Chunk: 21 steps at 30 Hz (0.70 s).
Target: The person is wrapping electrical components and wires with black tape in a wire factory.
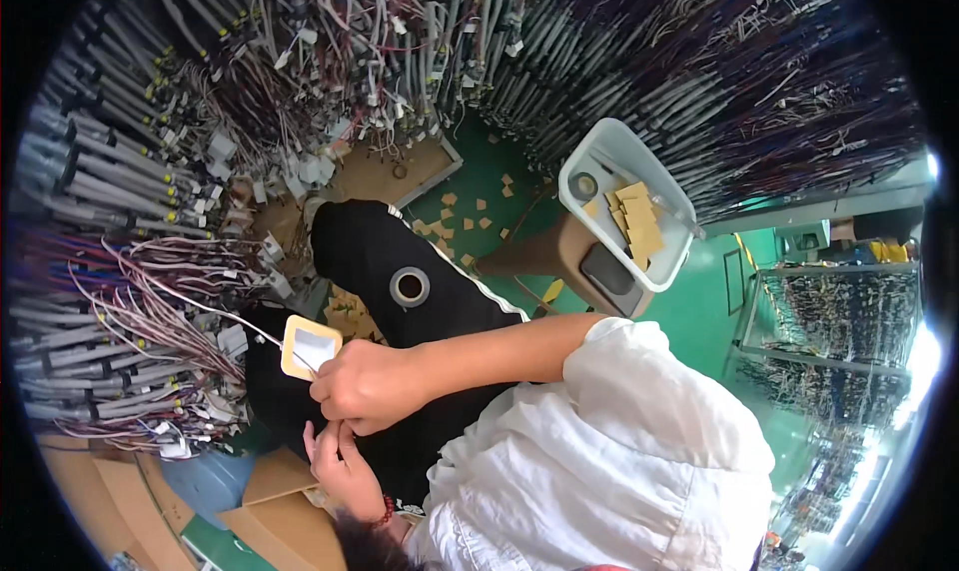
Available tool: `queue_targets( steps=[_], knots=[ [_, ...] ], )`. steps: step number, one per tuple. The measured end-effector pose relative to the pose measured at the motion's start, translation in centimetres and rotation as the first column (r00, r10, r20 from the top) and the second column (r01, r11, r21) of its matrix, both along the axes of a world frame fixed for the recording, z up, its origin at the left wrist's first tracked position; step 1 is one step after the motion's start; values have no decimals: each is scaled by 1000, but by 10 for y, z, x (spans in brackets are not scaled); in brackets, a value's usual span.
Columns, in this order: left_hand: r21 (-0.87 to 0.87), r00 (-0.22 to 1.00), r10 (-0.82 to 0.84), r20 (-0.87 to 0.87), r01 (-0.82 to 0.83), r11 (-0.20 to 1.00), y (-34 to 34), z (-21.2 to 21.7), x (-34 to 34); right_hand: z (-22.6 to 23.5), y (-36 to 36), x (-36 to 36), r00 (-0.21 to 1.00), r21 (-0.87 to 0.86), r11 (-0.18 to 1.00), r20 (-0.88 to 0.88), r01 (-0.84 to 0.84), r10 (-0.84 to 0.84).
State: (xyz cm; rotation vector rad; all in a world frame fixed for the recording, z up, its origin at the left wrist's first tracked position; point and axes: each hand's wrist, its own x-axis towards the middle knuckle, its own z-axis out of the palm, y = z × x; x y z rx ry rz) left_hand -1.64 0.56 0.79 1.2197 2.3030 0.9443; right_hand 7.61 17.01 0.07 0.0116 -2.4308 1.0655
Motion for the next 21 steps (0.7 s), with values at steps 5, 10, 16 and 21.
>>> queue_targets(
  steps=[5,10,16,21],
  knots=[
    [7,989,34,144,-35,999,12,-11,12,-4,8,20,999,11,999,13,35,-36],
    [93,724,182,665,-323,942,14,-17,21,31,66,89,831,114,823,-103,556,-547],
    [207,492,23,870,-408,889,15,-32,17,-123,167,365,-176,419,-13,352,908,-919],
    [175,322,-8,947,-495,851,16,-31,27,-214,157,411,-308,639,207,597,741,-740]
  ],
)
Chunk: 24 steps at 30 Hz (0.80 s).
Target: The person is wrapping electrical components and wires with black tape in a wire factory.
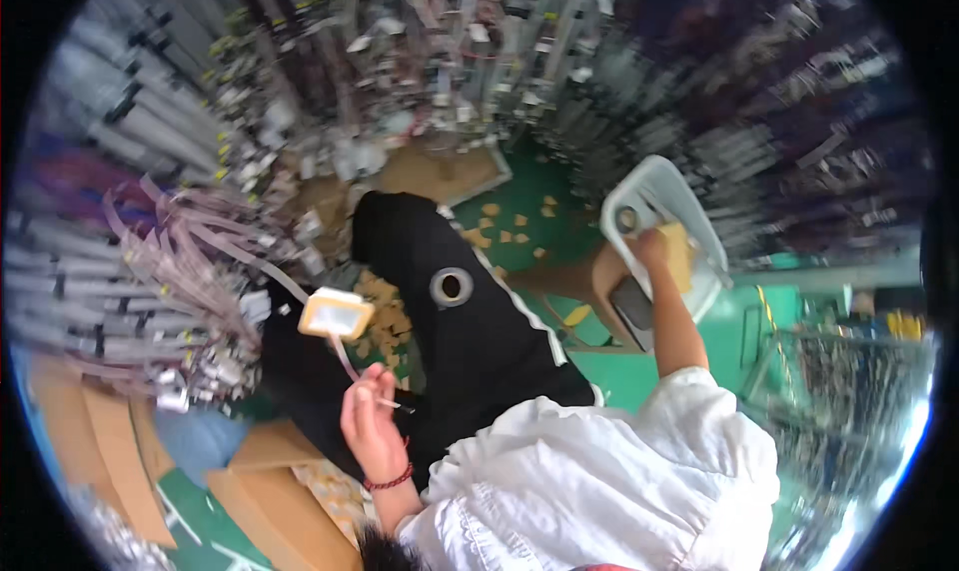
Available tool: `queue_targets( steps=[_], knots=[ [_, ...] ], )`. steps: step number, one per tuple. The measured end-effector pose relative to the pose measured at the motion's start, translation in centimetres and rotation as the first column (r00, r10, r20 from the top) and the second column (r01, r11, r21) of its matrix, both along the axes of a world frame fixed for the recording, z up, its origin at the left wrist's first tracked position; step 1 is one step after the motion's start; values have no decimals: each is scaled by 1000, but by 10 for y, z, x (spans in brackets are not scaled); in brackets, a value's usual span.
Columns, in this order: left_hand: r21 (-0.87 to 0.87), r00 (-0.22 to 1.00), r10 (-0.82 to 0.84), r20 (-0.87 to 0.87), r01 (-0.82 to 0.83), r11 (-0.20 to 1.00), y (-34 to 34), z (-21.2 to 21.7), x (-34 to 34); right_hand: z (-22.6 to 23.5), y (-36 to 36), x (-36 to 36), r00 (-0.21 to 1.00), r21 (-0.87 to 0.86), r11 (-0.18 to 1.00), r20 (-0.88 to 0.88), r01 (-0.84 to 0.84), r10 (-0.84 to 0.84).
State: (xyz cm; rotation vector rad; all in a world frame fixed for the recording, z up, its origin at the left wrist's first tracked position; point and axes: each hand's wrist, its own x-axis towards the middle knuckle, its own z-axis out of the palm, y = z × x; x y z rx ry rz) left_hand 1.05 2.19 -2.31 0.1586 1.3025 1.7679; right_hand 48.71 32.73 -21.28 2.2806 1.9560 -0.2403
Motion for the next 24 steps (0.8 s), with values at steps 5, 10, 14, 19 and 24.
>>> queue_targets(
  steps=[5,10,14,19,24],
  knots=[
    [93,952,59,302,-91,991,4,-18,-7,-13,12,61,906,-35,964,336,-262,258],
    [83,943,147,298,-179,980,9,2,-10,76,19,-16,940,350,936,-331,35,88],
    [90,949,153,277,-184,979,17,3,-15,143,7,-133,485,212,975,-847,-65,216],
    [116,955,130,266,-165,979,16,9,-15,231,-134,-370,159,-52,776,-985,-629,63],
    [116,991,112,70,-119,986,-6,13,-16,228,-176,-426,121,-57,653,-991,-755,53]
  ],
)
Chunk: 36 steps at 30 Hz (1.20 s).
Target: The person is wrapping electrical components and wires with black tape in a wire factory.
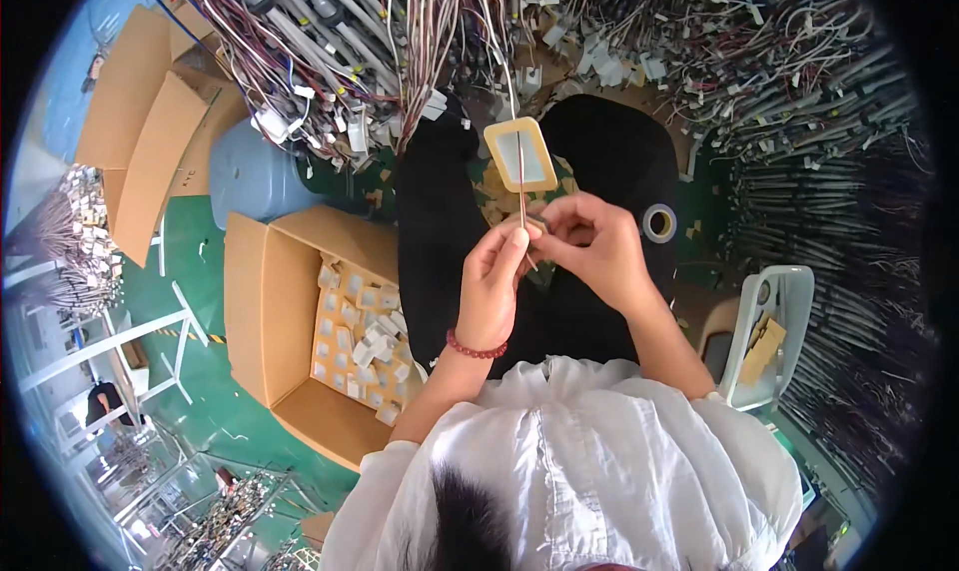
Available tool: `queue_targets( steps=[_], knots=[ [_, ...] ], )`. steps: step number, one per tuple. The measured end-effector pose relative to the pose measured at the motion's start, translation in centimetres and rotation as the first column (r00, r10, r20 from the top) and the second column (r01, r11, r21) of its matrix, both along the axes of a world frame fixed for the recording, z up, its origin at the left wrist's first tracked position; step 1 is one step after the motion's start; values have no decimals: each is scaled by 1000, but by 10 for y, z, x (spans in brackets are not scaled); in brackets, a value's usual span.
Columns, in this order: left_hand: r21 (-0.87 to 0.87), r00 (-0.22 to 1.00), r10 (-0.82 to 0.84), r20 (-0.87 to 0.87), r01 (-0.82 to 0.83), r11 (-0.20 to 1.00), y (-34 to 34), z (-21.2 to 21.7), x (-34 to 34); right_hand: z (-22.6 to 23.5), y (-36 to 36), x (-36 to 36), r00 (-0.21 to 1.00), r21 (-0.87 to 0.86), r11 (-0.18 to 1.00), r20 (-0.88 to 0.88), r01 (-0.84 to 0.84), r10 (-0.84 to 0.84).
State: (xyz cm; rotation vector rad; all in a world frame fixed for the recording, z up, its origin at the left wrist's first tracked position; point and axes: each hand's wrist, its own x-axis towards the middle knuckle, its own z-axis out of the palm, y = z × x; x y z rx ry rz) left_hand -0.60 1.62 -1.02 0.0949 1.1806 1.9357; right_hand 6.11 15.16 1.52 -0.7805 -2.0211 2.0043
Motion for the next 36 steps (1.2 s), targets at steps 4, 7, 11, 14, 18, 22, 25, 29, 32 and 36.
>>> queue_targets(
  steps=[4,7,11,14,18,22,25,29,32,36],
  knots=[
    [95,998,3,-55,2,995,-14,1,-7,-9,-8,7,993,-527,850,-103,0,-64],
    [88,995,-32,-90,40,995,-17,-1,-9,-13,-5,14,997,-613,789,-41,28,-67],
    [28,968,-121,-219,131,991,-20,1,-14,-9,-3,13,997,-530,848,-57,9,-46],
    [10,949,-181,-257,190,982,-19,4,-14,-12,-2,12,996,-429,903,-91,-21,-20],
    [-72,940,-142,-310,126,989,-16,-1,-12,-12,-12,12,991,-413,905,-39,103,-131],
    [-33,934,-50,-354,41,999,-18,2,-3,-20,-25,17,963,59,961,-48,269,-267],
    [-49,965,-103,-243,94,994,-14,3,7,-20,-32,12,964,203,943,-95,264,-249],
    [-39,973,-26,-231,17,999,-10,-2,10,-27,-31,13,965,-21,968,-76,250,-251],
    [-56,989,33,-142,-42,998,-9,-5,11,-27,-31,14,971,-13,972,-57,233,-233],
    [-134,983,0,-182,-25,991,-10,-9,11,-29,-31,15,966,-10,967,-59,253,-253]
  ],
)
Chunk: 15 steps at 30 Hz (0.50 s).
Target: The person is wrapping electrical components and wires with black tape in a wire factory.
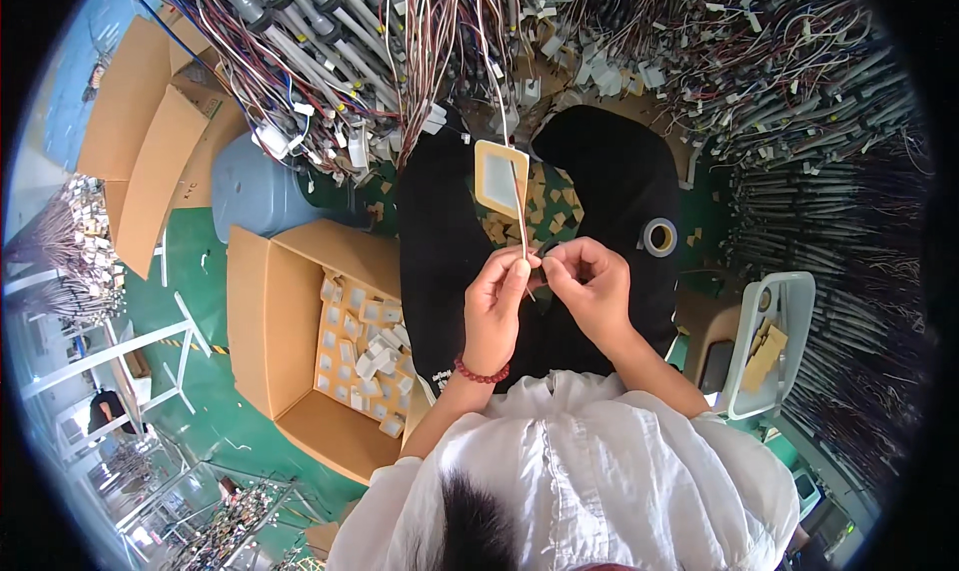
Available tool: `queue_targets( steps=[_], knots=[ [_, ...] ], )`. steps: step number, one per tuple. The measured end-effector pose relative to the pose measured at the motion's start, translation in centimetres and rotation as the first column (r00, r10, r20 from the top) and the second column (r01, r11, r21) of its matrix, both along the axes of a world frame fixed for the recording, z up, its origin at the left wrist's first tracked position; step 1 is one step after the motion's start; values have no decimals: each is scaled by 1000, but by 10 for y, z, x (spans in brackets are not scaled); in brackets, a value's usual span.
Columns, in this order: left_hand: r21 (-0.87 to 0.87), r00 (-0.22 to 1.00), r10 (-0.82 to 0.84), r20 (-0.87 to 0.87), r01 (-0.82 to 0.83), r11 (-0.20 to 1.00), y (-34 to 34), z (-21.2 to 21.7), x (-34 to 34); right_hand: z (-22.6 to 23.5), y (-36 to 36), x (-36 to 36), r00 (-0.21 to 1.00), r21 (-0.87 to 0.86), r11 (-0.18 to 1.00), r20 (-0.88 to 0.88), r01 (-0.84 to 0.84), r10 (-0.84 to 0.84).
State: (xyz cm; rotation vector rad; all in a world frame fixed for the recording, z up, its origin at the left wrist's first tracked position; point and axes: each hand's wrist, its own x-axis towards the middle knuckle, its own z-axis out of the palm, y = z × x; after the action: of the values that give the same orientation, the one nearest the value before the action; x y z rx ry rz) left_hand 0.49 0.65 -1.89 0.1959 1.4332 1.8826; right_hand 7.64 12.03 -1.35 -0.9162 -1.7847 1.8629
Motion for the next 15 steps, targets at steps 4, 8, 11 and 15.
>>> queue_targets(
  steps=[4,8,11,15],
  knots=[
    [47,997,32,65,-35,998,1,-4,-3,0,5,-1,996,-361,933,-84,3,-35],
    [62,994,52,93,-58,996,-1,-8,-10,-2,29,4,984,-684,729,-151,-35,-94],
    [-48,993,84,79,-81,996,-7,-18,-17,-5,45,8,916,-704,707,-325,-68,-236],
    [-192,936,-31,-351,-40,981,-19,-35,-25,8,67,9,868,-597,802,-412,-28,-276]
  ],
)
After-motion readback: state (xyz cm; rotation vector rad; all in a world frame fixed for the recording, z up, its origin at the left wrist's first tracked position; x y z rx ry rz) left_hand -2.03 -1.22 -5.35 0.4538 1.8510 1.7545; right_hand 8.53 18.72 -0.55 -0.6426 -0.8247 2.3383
